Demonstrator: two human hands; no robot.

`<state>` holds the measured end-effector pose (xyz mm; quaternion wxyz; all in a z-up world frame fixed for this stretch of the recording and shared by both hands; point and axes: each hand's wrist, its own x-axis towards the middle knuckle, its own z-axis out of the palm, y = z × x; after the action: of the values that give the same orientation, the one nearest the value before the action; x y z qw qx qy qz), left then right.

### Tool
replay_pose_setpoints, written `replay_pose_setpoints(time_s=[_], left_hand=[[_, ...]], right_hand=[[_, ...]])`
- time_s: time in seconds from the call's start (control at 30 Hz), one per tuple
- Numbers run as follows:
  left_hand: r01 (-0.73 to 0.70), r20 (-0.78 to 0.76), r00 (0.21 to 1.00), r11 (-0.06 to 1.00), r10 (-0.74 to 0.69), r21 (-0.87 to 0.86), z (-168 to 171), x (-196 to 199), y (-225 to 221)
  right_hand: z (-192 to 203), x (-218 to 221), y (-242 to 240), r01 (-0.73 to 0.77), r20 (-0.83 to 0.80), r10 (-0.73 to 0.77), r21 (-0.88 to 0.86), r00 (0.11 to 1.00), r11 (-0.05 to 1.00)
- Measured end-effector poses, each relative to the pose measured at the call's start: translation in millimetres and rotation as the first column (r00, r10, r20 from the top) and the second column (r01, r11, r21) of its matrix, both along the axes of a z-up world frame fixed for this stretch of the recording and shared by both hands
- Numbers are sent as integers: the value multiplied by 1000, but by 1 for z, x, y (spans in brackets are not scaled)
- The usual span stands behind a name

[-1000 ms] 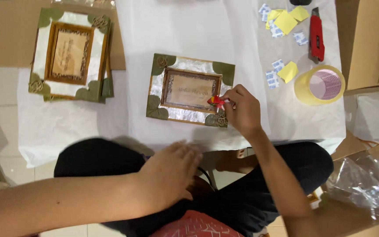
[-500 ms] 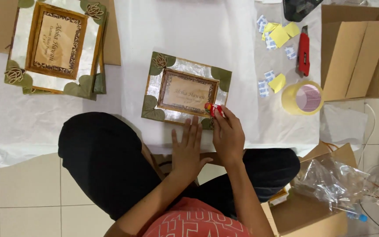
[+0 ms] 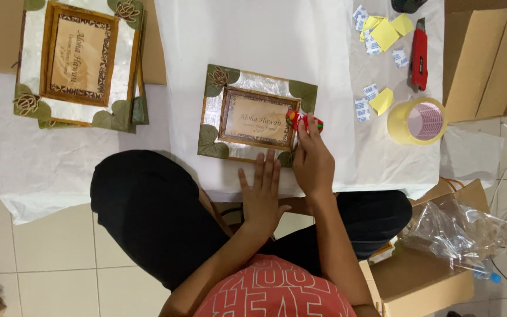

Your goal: Cleaning the glass and decorative borders of picture frames using a small cloth

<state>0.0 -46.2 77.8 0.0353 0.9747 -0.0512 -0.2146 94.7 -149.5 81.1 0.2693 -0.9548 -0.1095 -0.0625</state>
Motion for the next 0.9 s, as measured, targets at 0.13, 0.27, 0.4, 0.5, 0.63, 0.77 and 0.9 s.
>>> replay_pose_setpoints(time_s=[0.13, 0.27, 0.4, 0.5, 0.63, 0.77, 0.9], left_hand=[[-7, 56, 998, 1000, 6, 18, -5, -4, -1], [-4, 69, 998, 999, 6, -34, -11, -4, 0], [-9, 74, 997, 1000, 10, -16, -8, -5, 0], [-6, 64, 998, 1000, 5, 15, -12, -4, -1], [-5, 71, 997, 999, 2, 48, -16, -5, -2], [-11, 107, 994, 995, 1, 94, -20, -6, -7], [-27, 117, 993, 993, 14, 114, -16, -6, -7]], right_hand=[[30, -13, -2, -55, -127, 65, 81, 990, 995], [26, -32, -12, -48, -182, 69, 116, 981, 992], [34, -35, -12, -23, -261, 68, 174, 963, 984], [24, -40, -9, -66, -211, 74, 45, 975, 997], [36, -44, 8, -247, -134, 359, -925, 924, 290], [-28, -35, -6, -97, 167, 268, -654, 949, 750], [-21, -24, 2, -50, 97, 88, -339, 991, 939]])
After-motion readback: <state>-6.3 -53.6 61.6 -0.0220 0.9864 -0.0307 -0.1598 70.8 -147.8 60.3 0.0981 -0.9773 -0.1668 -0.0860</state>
